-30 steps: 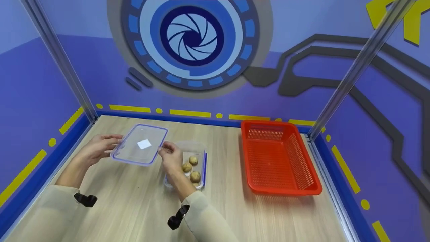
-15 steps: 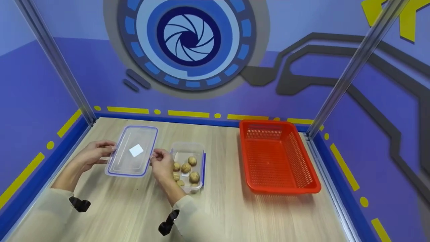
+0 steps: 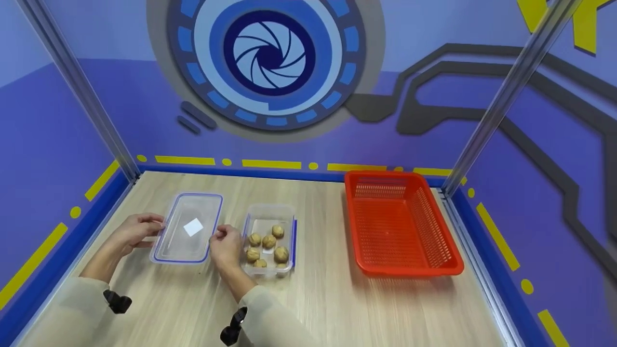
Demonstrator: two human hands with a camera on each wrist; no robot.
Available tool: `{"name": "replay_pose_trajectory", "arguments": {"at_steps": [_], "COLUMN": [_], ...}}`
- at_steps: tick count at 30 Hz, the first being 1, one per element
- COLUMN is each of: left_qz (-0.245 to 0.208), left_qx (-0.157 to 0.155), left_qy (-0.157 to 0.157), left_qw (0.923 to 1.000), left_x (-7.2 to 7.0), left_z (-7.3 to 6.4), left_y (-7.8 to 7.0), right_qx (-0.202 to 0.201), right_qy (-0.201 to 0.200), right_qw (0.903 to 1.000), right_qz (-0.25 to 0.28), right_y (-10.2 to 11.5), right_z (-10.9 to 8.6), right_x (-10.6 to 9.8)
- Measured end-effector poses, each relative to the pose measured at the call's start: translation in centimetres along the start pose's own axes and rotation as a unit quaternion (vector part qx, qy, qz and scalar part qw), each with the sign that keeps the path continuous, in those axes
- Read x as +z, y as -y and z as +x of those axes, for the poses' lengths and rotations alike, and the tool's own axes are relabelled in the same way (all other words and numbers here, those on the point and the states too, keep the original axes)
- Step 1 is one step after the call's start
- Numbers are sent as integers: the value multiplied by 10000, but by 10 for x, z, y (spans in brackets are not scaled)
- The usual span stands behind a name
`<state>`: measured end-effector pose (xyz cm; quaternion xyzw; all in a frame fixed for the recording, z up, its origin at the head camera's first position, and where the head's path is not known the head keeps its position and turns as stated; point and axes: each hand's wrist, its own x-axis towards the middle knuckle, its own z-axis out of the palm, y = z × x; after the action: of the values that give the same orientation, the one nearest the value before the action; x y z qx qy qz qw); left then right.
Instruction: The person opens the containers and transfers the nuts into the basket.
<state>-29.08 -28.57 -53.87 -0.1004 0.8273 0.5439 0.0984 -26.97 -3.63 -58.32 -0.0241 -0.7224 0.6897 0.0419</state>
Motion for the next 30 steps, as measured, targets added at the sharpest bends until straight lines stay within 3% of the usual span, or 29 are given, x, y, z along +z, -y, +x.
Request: {"name": "replay_pose_trajectory", "arguments": {"at_steps": [6, 12, 22, 30], "left_qz": [-126, -273, -183, -175], "left_qx": [-239, -348, -231, -252], "left_qy": [-142, -217, -346, -578], "left_qw": [9995, 9988, 9990, 9979], "left_x": [4, 11, 23, 30], "left_z": [4, 10, 17, 22], "left_y": [19, 31, 45, 59], "right_qx": [129, -247, -138, -555], "right_qy": [141, -65, -226, -213], "right_qw": [9989, 9914, 9851, 9753], "right_qz": [-438, -1286, -1701, -2127], "right_y": [-11, -24, -37, -52], "right_z": [-4, -7, -10, -10], "right_x": [6, 13, 16, 18]}}
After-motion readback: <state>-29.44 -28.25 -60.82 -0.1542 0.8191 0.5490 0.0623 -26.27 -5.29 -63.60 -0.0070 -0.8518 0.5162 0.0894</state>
